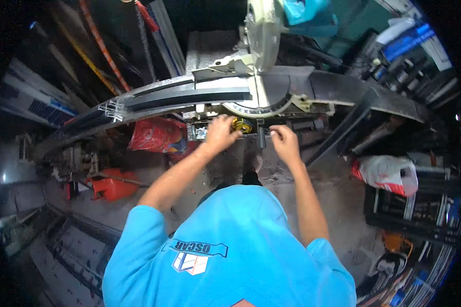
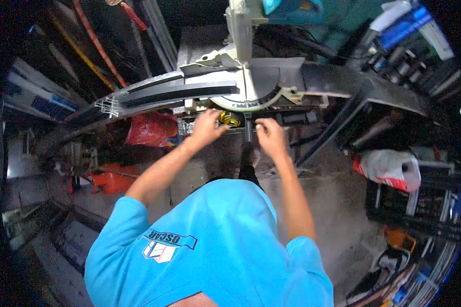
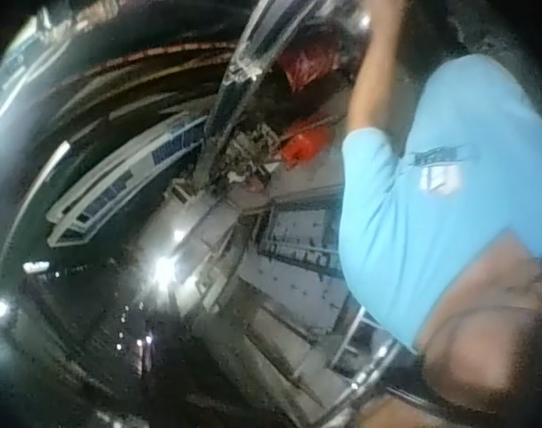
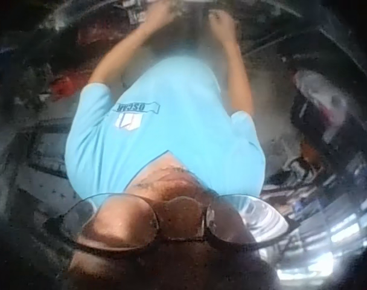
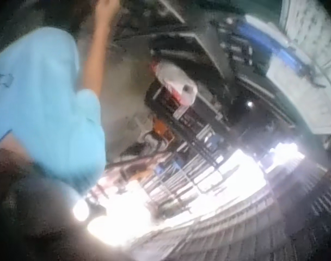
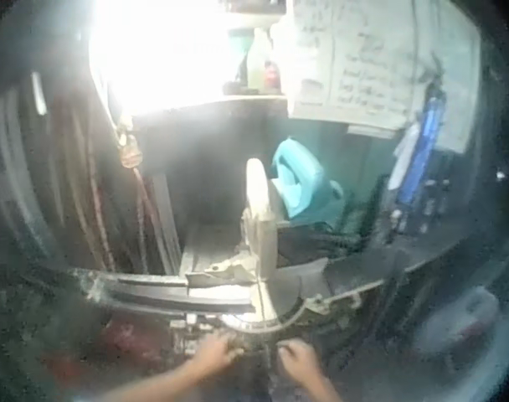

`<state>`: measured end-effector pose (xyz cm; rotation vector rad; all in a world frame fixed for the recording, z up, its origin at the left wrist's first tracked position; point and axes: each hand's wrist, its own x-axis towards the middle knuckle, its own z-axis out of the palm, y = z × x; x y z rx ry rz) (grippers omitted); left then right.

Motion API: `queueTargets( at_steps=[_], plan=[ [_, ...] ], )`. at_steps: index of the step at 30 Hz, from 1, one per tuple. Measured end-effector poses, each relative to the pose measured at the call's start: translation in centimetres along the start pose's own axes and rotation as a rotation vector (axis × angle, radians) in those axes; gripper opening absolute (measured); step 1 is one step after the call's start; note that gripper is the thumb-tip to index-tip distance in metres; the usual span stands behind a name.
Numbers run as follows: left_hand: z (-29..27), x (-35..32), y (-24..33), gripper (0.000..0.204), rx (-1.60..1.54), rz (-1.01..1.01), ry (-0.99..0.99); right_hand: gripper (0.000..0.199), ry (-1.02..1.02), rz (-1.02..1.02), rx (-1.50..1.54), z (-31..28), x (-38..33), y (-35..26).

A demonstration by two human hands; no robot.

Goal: The person uses a miter saw to cut long metal profiles. They measure the profiles with a tape measure, mark them with a pencil, position them on the saw, and make multiple cuts. Cut pieces are set aside on the floor or a nearby table.

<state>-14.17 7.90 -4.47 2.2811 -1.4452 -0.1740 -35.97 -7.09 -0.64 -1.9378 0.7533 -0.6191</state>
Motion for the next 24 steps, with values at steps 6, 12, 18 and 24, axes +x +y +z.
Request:
queueTargets(
  at_steps=[6, 12, 18, 24],
  plan=[
    [2.7, 2.1, 1.0, 0.062, -0.021, -0.168, -0.069, 0.024, -0.24, -0.036, 0.069, 1.3, 0.4, -2.6],
    [1.8, 0.5, 1.5, 0.055, -0.238, -0.052, 0.046, 0.028, -0.306, -0.068, 0.086, 0.0, 1.7, -3.2],
    [-4.1, 0.0, 2.8, 0.052, -0.676, 0.115, -0.129, 0.074, -0.557, -0.106, -0.031, 1.1, 3.8, -5.4],
    [-5.8, -0.8, 3.0, 0.049, -0.875, -0.041, -0.097, 0.073, -0.904, 0.146, 0.151, 2.6, 7.5, -4.7]
  ],
)
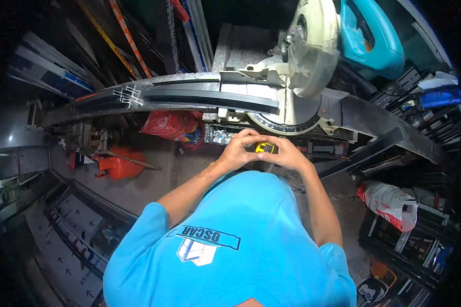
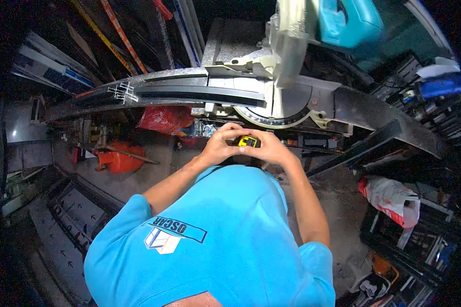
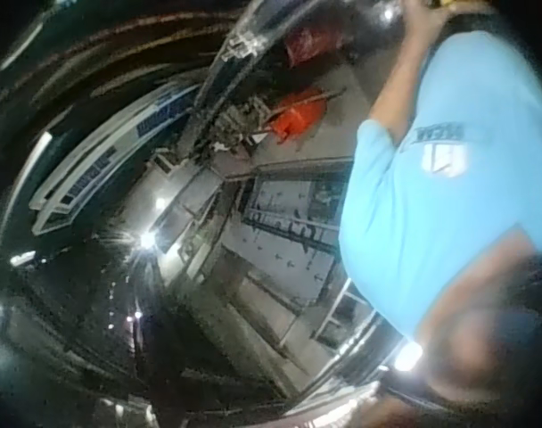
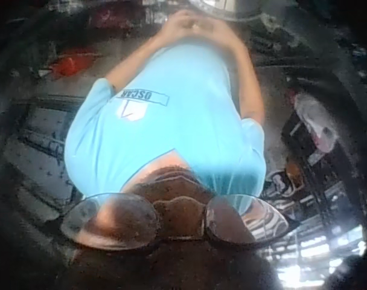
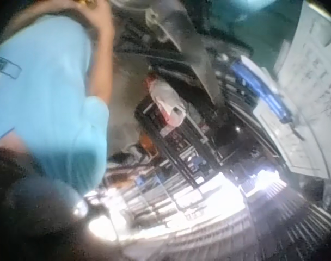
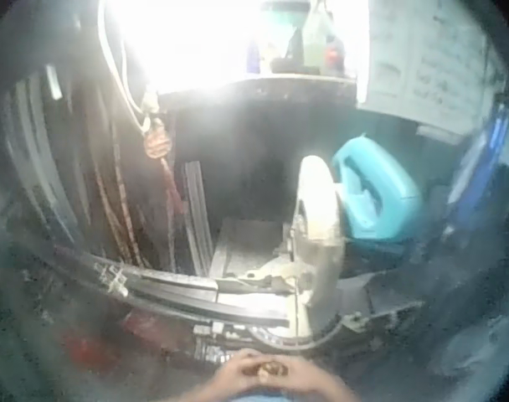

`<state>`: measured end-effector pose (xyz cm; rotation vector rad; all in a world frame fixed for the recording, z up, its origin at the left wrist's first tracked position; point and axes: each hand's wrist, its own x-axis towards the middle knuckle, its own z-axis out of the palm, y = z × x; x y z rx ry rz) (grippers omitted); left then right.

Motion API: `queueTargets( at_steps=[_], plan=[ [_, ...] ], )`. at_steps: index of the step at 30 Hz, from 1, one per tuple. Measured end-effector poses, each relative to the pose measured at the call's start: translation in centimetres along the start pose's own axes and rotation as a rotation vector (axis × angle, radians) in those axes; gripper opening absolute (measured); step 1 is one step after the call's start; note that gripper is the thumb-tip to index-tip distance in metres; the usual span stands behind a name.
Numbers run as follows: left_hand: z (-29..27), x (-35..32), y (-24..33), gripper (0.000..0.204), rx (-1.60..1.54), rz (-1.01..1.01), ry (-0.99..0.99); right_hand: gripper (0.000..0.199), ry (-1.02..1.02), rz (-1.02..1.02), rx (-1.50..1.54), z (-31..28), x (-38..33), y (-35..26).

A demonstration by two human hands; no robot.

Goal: The person uses a miter saw to cut long metal profiles. They measure the profiles with a tape measure, mark them with a pencil, position them on the saw, and make multiple cuts. Cut pieces are set aside on the floor or a nearby table.

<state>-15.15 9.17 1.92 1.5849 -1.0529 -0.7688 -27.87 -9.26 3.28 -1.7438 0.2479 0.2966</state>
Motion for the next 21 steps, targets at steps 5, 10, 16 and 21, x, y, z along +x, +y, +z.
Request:
queueTargets(
  at_steps=[5, 10, 16, 21],
  plan=[
    [-2.2, -1.5, -1.1, 0.055, -0.45, -0.265, -0.024, 0.076, 0.146, -0.055, -0.171, 2.5, 0.4, -2.2],
    [-5.7, -1.4, -1.2, 0.056, -0.508, -0.381, -0.116, 0.08, 0.18, -0.039, -0.324, 4.4, 1.2, -5.5],
    [-10.6, -0.4, -4.0, 0.039, -0.551, -0.363, 0.017, 0.084, 0.156, 0.001, -0.496, 1.6, 0.0, -5.4],
    [-27.5, -1.9, -6.8, 0.04, -0.642, -0.112, 0.838, 0.075, 0.257, 0.177, -0.509, -5.8, -5.3, -1.8]
  ],
)
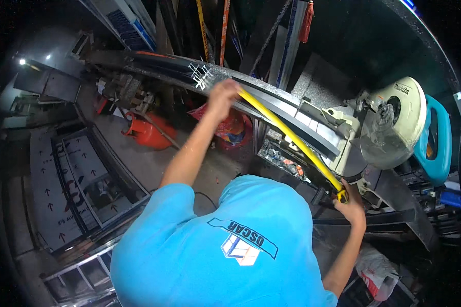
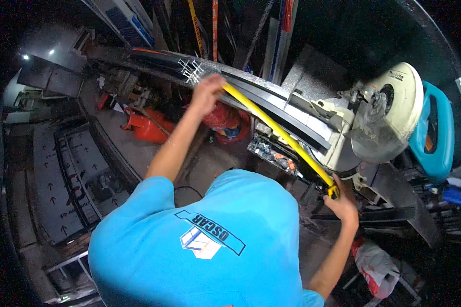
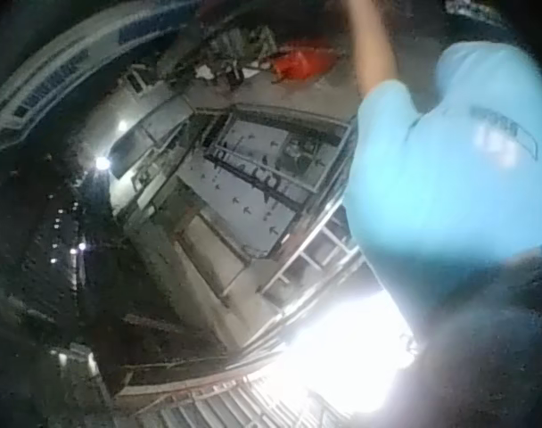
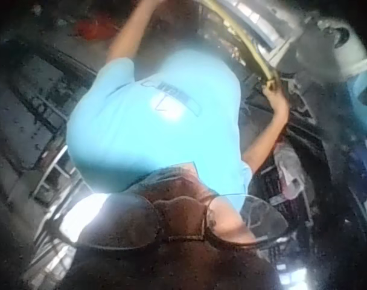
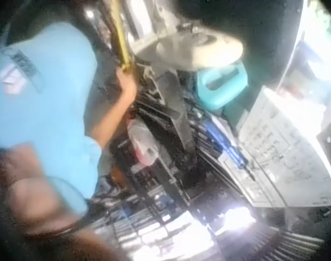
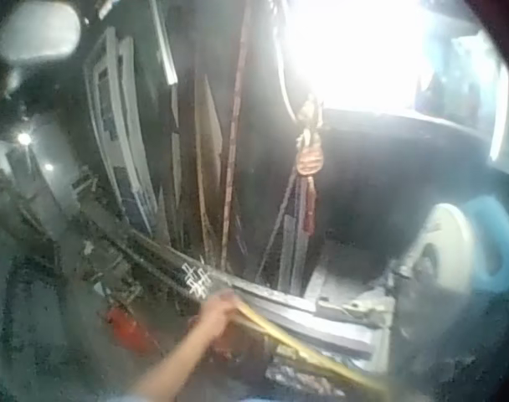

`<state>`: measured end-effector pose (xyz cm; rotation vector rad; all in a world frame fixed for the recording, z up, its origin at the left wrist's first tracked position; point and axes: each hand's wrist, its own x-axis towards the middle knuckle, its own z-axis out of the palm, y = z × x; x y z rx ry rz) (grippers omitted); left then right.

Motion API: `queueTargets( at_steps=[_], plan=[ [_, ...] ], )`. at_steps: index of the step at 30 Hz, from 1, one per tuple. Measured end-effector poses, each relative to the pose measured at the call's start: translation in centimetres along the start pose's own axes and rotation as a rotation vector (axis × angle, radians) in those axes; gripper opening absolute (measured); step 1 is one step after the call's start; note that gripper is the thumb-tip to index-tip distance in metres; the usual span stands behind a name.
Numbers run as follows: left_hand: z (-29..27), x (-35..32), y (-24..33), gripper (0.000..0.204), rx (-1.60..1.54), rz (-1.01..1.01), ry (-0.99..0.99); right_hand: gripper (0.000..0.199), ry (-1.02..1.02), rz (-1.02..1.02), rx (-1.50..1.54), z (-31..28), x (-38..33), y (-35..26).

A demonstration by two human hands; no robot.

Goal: The person uses a miter saw to cut long metal profiles. They measure the profiles with a tape measure, mark them with a pencil, position them on the saw, and make multiple cuts. Cut pieces are set aside on the floor or a nearby table.

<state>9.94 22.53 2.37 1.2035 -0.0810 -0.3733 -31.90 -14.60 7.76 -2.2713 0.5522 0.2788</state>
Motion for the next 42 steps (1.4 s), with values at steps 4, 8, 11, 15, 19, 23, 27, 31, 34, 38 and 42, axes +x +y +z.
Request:
queueTargets(
  at_steps=[4, 8, 11, 15, 19, 23, 27, 31, 34, 38, 42],
  plan=[
    [-5.3, 3.2, -1.0, 0.032, 0.114, 0.066, 0.391, 0.06, 0.081, -0.065, -0.126, -1.3, 0.8, 4.7],
    [-7.5, 4.8, -4.1, 0.043, 0.21, 0.017, 0.515, 0.053, 0.017, -0.039, -0.184, -2.4, 2.5, 4.2],
    [-9.4, 5.7, -6.5, 0.053, 0.299, 0.123, 0.404, 0.05, -0.065, -0.01, -0.172, -3.4, 3.5, 2.2],
    [-8.0, 5.7, -6.1, 0.053, 0.553, 0.165, 0.439, 0.052, -0.091, -0.027, -0.221, -3.6, 4.0, 0.9],
    [-7.0, 5.1, -5.1, 0.052, 0.549, 0.162, 0.428, 0.057, -0.107, 0.028, -0.258, -3.5, 4.1, 0.2],
    [-7.8, 5.3, -5.2, 0.053, 0.467, 0.117, 0.415, 0.06, -0.129, 0.027, -0.265, -3.3, 4.4, 0.2],
    [-7.0, 5.0, -4.8, 0.053, 0.493, 0.109, 0.388, 0.063, -0.127, 0.028, -0.286, -2.8, 4.6, 0.6],
    [-7.9, 5.7, -5.8, 0.054, 0.478, 0.178, 0.385, 0.063, -0.118, 0.081, -0.268, -2.5, 4.8, 0.1],
    [-8.6, 6.1, -6.6, 0.053, 0.516, 0.188, 0.424, 0.063, -0.126, 0.084, -0.29, -2.7, 4.7, -0.9],
    [-9.6, 6.8, -7.2, 0.053, 0.537, 0.23, 0.401, 0.062, -0.104, 0.076, -0.322, -2.8, 4.6, -1.3],
    [-7.7, 5.9, -6.1, 0.053, 0.554, 0.193, 0.408, 0.062, -0.062, 0.095, -0.357, -2.6, 4.5, -1.3]
  ],
)
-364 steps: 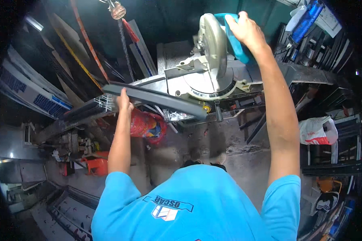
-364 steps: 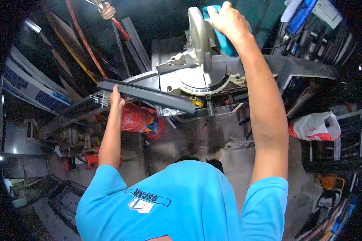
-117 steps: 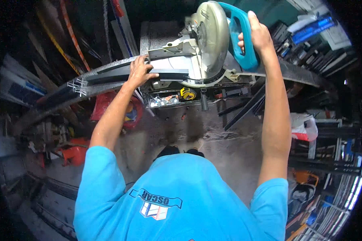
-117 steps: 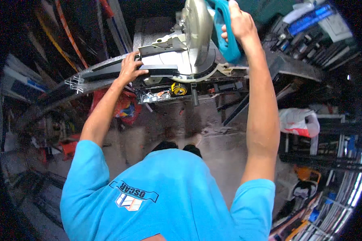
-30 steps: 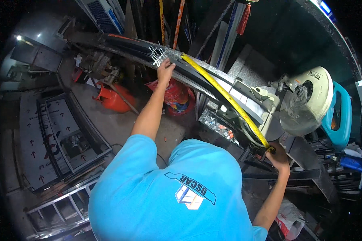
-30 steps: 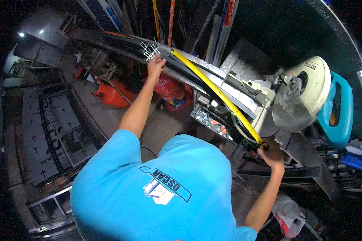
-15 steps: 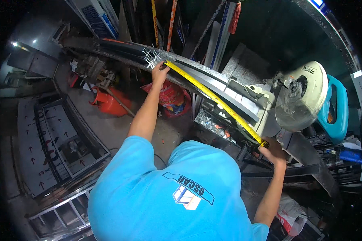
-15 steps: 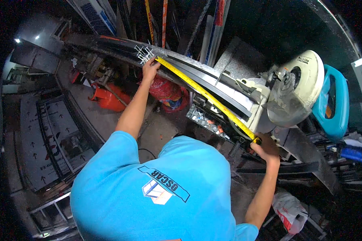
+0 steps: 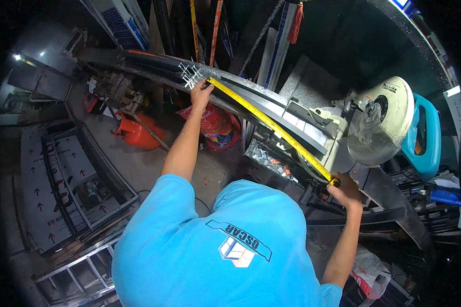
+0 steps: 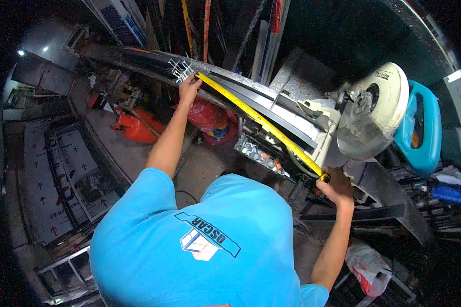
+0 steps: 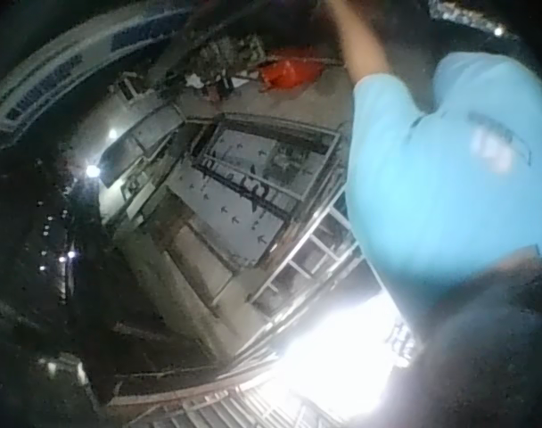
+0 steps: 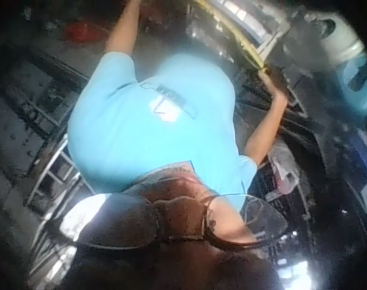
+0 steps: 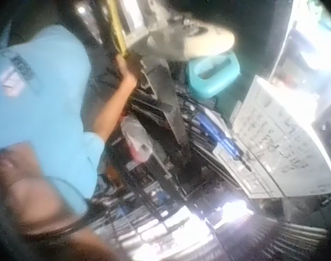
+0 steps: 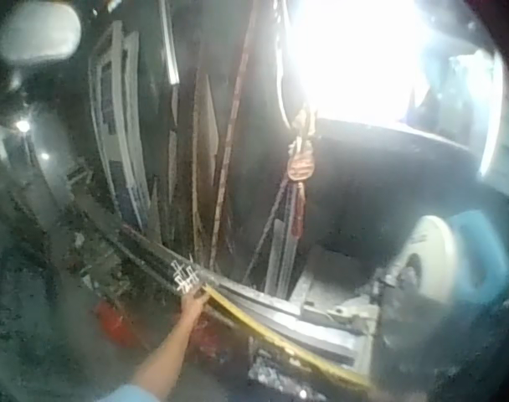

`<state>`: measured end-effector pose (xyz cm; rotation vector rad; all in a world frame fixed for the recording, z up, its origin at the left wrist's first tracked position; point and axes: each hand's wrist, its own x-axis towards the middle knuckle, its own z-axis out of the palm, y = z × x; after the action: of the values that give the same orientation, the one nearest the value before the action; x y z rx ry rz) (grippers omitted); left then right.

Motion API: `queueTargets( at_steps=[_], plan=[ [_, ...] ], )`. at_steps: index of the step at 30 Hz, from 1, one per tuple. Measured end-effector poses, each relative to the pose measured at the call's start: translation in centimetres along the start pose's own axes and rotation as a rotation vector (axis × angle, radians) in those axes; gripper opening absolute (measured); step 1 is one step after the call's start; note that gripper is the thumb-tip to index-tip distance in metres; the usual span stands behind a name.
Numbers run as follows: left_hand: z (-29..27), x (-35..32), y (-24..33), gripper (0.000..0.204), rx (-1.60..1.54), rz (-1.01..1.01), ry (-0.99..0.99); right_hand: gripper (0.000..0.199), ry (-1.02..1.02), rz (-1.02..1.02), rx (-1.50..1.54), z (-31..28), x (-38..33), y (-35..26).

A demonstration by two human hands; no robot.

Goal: The person uses a miter saw to cut long metal profiles. They measure the profiles with a tape measure, mark them with a pencil, position them on the saw, and make multiple cuts. Cut pieces are set aside on the floor or a nearby table.

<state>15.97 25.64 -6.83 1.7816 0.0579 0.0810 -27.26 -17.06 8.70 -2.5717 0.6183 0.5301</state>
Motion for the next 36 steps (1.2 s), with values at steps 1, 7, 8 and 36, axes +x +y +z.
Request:
queueTargets(
  at_steps=[1, 7, 8, 36],
  plan=[
    [0.1, -0.3, 0.5, 0.053, 0.019, -0.008, 0.004, 0.062, 0.005, -0.004, 0.004, 0.0, 0.0, 0.0],
    [-0.5, -0.3, 1.0, 0.053, 0.005, -0.055, 0.012, 0.06, 0.077, -0.099, -0.008, 0.2, -0.2, 0.9],
    [-0.5, -0.3, 1.0, 0.053, -0.002, -0.06, 0.008, 0.06, 0.092, -0.12, -0.014, 0.1, -0.3, 1.0],
    [-0.6, 1.5, 2.7, 0.051, -0.012, -0.262, -0.004, 0.055, 0.363, -0.039, -0.144, 0.0, 0.4, 2.0]
  ],
)
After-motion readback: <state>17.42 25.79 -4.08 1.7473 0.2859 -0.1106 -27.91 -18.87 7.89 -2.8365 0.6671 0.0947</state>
